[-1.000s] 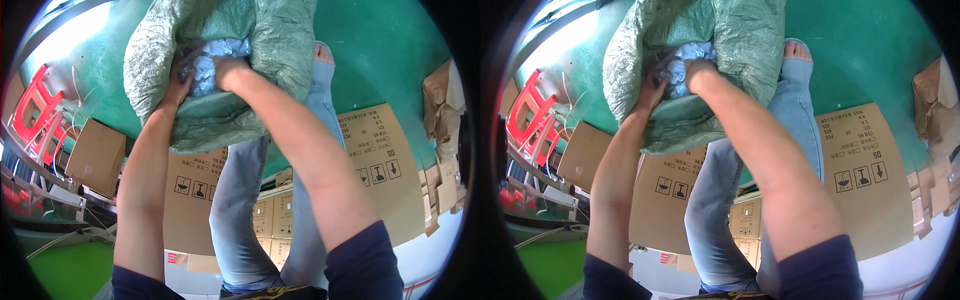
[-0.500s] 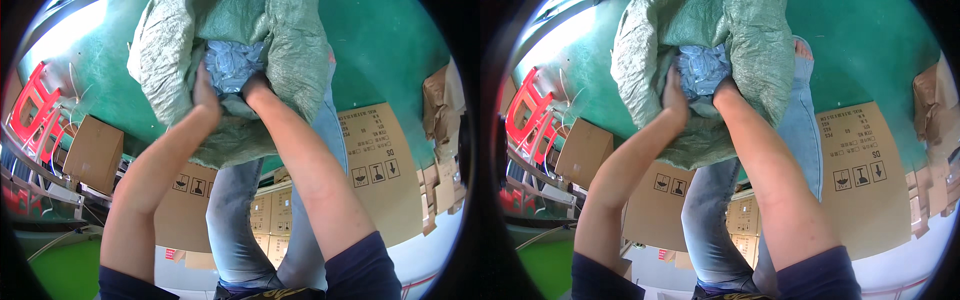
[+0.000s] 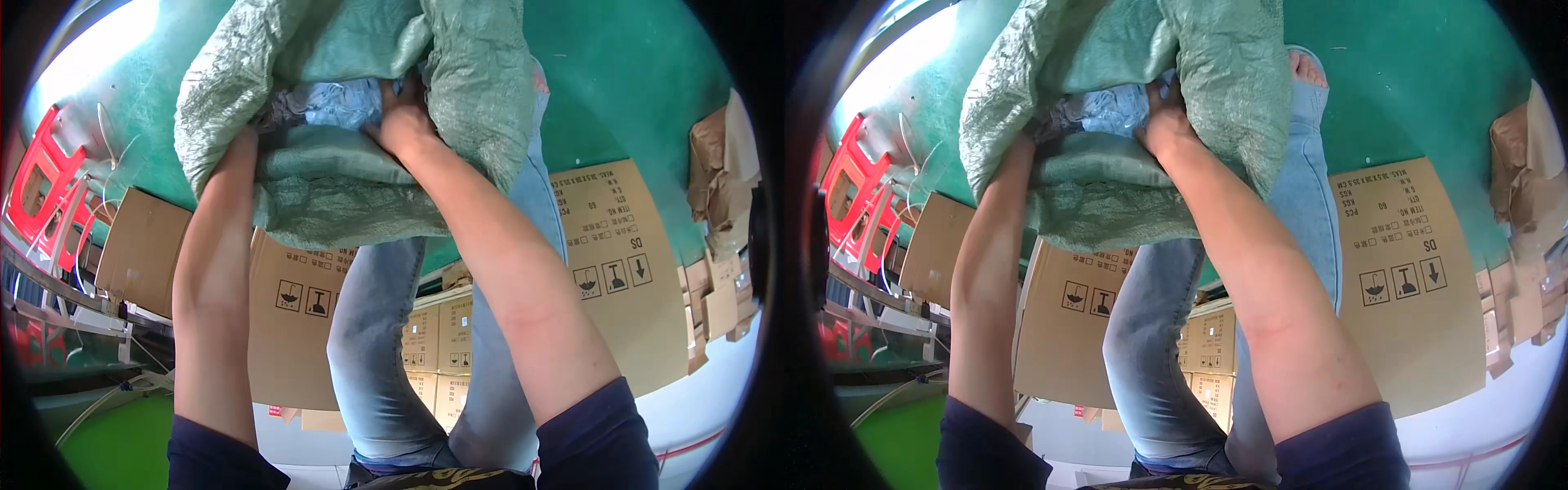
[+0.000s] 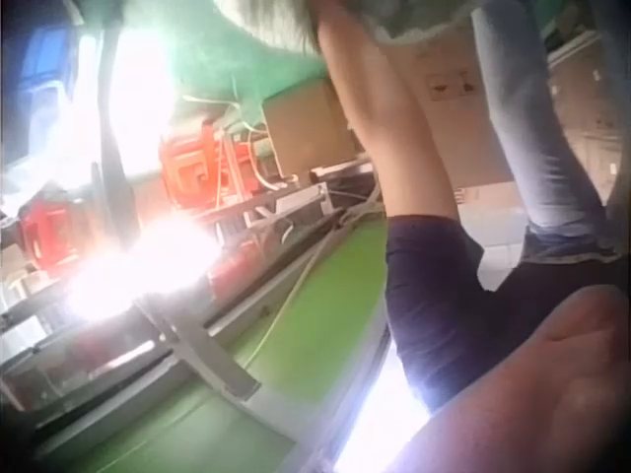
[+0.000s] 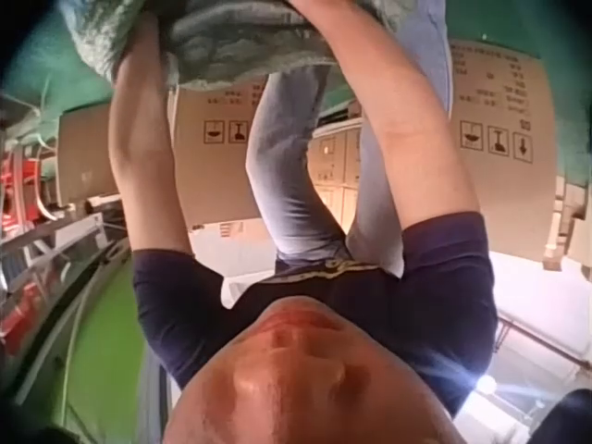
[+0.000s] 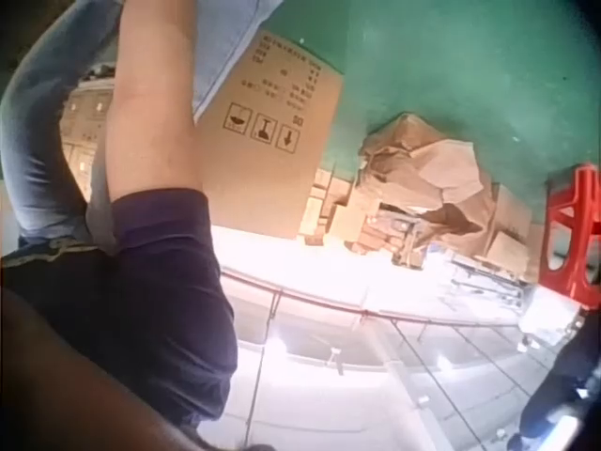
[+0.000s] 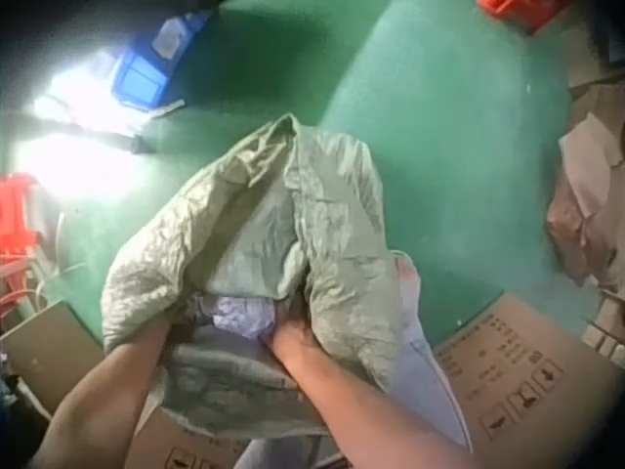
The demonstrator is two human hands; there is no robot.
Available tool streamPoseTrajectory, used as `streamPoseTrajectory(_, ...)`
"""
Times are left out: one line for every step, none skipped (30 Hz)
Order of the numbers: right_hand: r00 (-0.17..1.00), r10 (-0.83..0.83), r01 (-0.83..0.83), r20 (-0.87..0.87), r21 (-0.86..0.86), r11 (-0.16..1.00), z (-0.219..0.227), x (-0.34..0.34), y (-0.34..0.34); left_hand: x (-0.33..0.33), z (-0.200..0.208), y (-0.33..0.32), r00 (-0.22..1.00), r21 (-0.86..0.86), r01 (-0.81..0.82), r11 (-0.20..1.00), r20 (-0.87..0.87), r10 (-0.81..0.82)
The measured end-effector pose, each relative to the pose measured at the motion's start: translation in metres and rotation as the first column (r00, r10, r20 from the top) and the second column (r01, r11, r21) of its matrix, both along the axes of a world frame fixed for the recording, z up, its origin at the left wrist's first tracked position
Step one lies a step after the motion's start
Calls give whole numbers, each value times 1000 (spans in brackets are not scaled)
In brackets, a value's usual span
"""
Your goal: Packing small components from a bulk bag into individual boxes and then into shipping cartons on an assembly line.
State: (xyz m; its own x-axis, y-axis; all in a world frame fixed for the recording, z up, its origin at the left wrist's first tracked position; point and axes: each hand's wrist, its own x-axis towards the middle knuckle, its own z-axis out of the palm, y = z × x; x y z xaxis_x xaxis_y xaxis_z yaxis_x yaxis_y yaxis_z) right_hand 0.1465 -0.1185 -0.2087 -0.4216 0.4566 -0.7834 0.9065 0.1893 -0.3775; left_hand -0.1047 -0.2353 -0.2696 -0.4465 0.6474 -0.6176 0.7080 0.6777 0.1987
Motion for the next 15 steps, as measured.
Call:
streamPoseTrajectory(990,100,-96,98,-51,994,3,3,-3,-7,4,4,999,39,27,999,-23,-26)
streamPoseTrajectory(963,200,-183,181,-107,977,7,0,-3,-28,12,7,997,79,59,995,-58,-54)
streamPoseTrajectory(943,260,-227,208,-170,959,-1,6,3,-21,24,11,995,124,83,989,-69,-75)
streamPoseTrajectory(958,219,-193,185,-146,970,-5,16,6,-3,33,13,992,168,107,980,-81,-94)
streamPoseTrajectory(975,175,-159,136,-122,980,-6,17,10,4,51,19,986,204,138,969,-119,-115)
streamPoseTrajectory(994,-8,13,109,-43,999,-15,26,9,12,68,23,982,249,162,955,-140,-130)
streamPoseTrajectory(994,-84,89,71,-67,994,-13,19,16,17,88,23,974,272,194,943,-170,-151)
streamPoseTrajectory(986,-162,164,32,-95,982,-12,11,23,13,100,24,963,291,228,929,-205,-173)
streamPoseTrajectory(980,-194,193,-51,-21,981,-31,17,25,23,107,29,958,322,250,913,-216,-186)
streamPoseTrajectory(984,-175,174,-28,-51,984,-44,36,32,24,106,21,956,244,270,931,-181,-229)
streamPoseTrajectory(986,-163,158,-32,-113,981,-38,23,36,17,109,7,995,207,92,974,-58,-82)
streamPoseTrajectory(995,-101,98,-15,-126,987,-36,17,37,15,103,2,995,170,-91,981,60,82)
streamPoseTrajectory(995,-98,94,-22,-138,986,-34,13,31,13,99,-9,995,160,-92,983,51,85)
streamPoseTrajectory(1000,26,-26,3,-40,999,-37,14,30,13,87,-19,999,148,-39,988,23,36)
streamPoseTrajectory(989,143,-145,41,57,988,-40,13,30,11,73,-32,1000,137,18,990,-4,-17)
